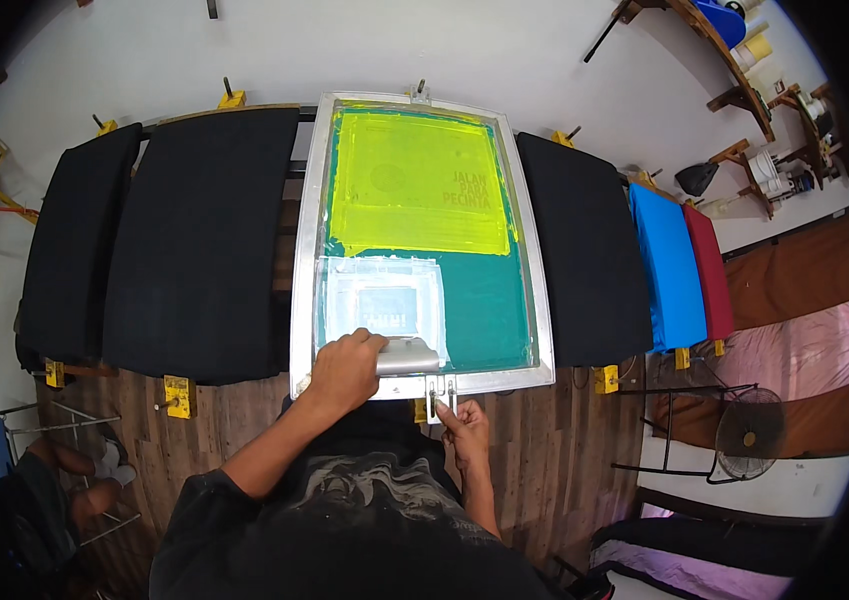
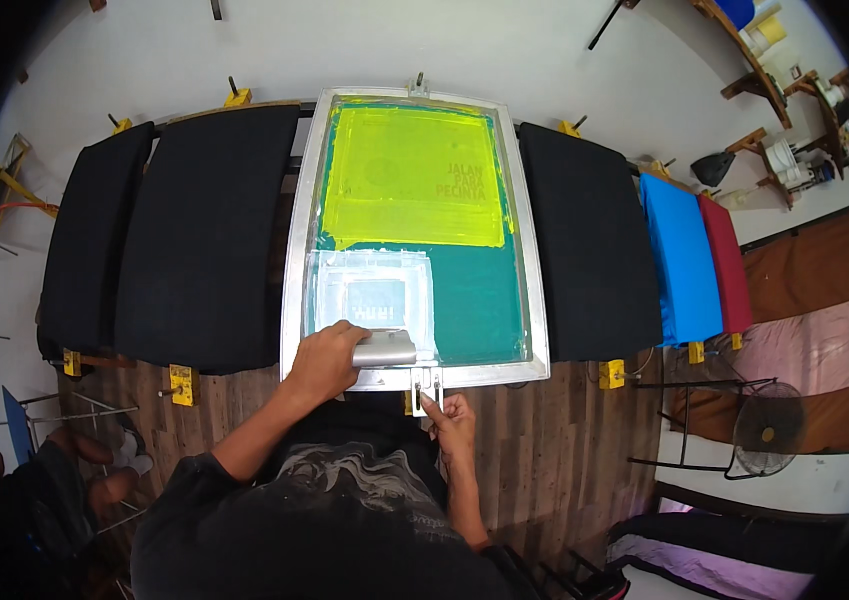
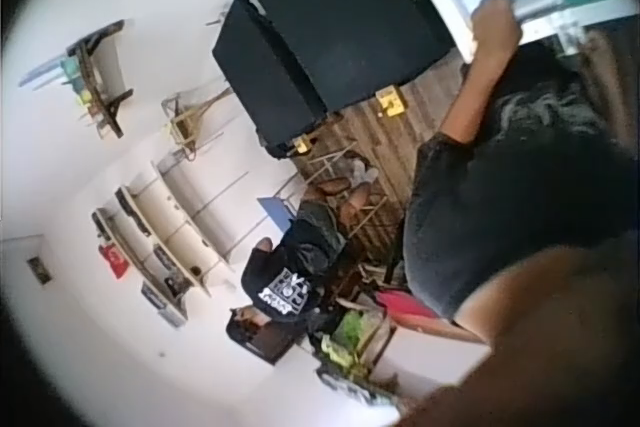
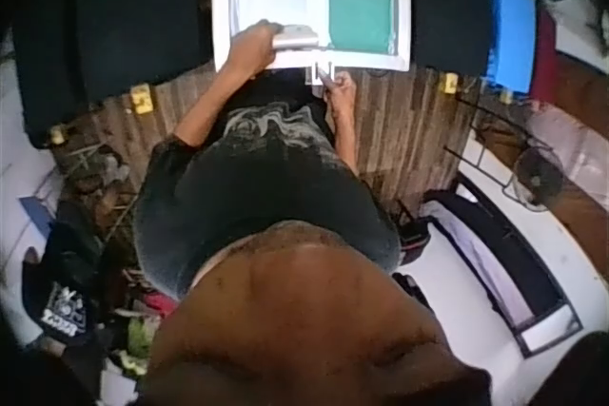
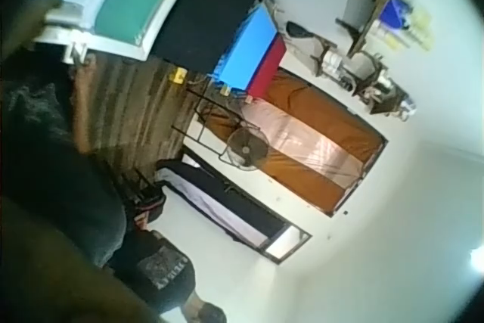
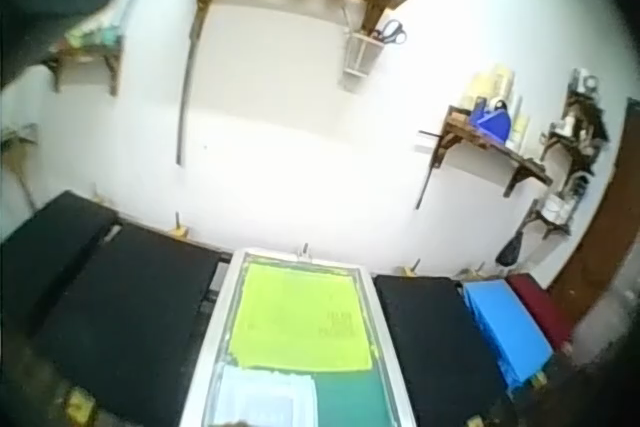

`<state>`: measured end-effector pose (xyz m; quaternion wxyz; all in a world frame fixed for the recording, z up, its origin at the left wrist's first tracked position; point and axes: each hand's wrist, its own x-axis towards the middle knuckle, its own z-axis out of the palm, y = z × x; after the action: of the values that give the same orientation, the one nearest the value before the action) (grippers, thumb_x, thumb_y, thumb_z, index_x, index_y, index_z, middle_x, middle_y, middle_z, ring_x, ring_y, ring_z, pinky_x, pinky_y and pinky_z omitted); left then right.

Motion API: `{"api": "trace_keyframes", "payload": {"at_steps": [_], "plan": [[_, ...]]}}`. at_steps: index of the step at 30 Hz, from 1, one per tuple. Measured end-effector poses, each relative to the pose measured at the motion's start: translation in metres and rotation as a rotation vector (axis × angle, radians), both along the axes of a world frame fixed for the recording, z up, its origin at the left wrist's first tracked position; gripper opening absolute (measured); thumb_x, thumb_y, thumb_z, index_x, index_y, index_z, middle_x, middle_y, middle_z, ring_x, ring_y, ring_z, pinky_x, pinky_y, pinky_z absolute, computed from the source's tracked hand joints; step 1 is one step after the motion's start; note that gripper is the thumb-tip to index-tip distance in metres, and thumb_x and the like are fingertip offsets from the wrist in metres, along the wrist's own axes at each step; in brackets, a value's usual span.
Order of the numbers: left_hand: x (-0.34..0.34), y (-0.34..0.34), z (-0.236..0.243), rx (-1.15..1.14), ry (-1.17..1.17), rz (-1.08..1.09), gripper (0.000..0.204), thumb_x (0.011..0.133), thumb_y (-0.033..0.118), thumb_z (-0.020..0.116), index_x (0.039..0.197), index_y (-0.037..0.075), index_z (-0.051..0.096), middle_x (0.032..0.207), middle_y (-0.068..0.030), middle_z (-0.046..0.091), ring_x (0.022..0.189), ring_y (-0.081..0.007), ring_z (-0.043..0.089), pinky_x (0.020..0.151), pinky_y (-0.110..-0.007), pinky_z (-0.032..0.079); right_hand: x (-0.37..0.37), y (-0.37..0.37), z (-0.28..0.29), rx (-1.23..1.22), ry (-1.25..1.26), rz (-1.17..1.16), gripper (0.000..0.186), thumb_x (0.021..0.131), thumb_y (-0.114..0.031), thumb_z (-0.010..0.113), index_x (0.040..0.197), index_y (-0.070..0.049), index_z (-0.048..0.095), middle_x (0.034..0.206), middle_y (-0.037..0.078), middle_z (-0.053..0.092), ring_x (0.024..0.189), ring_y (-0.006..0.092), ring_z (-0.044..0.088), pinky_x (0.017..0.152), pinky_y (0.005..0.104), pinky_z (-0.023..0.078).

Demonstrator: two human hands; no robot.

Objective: Applying ink to a screen using a squeegee for garment printing.

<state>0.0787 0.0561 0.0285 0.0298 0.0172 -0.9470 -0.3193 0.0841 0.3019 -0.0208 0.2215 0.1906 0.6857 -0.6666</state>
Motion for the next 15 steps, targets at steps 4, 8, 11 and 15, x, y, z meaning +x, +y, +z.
{"api": "trace_keyframes", "payload": {"at_steps": [4, 8, 11, 15], "plan": [[-0.001, 0.0, 0.0, 0.004, -0.002, -0.008, 0.032, 0.068, -0.002, 0.066, 0.1, 0.002, 0.069, 0.088, -0.0149, 0.065, 0.078, -0.0328, 0.066, 0.07, -0.042, 0.053, 0.0, 0.001, -0.001, -0.001, -0.007, -0.011, 0.036, 0.084, -0.015, 0.078, 0.074, -0.013, 0.044, 0.059, -0.004, 0.047, 0.044, 0.0044, 0.039, 0.038, 0.0226, 0.033], [-0.002, 0.001, 0.001, 0.001, -0.014, -0.008, 0.032, 0.069, -0.002, 0.066, 0.1, 0.002, 0.069, 0.089, -0.0149, 0.065, 0.079, -0.0327, 0.066, 0.071, -0.042, 0.054, 0.001, 0.007, -0.009, -0.05, 0.006, -0.021, 0.035, 0.081, -0.018, 0.081, 0.077, -0.011, 0.047, 0.061, -0.002, 0.051, 0.044, 0.0051, 0.043, 0.038, 0.0221, 0.035], [-0.003, 0.002, 0.002, 0.005, -0.054, 0.004, 0.034, 0.068, -0.003, 0.067, 0.101, 0.002, 0.069, 0.092, -0.0151, 0.066, 0.083, -0.0338, 0.066, 0.074, -0.043, 0.054, 0.002, 0.008, -0.011, -0.035, 0.022, 0.002, 0.034, 0.082, -0.019, 0.081, 0.079, -0.01, 0.049, 0.062, -0.002, 0.052, 0.045, 0.0052, 0.044, 0.04, 0.0219, 0.037], [-0.008, 0.001, -0.012, 0.015, -0.104, 0.01, 0.035, 0.069, -0.005, 0.065, 0.102, 0.002, 0.069, 0.093, -0.0156, 0.066, 0.087, -0.0356, 0.066, 0.077, -0.044, 0.054, 0.003, 0.009, -0.009, -0.041, -0.033, 0.041, 0.027, 0.086, -0.024, 0.077, 0.085, -0.01, 0.054, 0.07, -0.003, 0.055, 0.052, 0.0046, 0.049, 0.049, 0.0207, 0.043]]}}
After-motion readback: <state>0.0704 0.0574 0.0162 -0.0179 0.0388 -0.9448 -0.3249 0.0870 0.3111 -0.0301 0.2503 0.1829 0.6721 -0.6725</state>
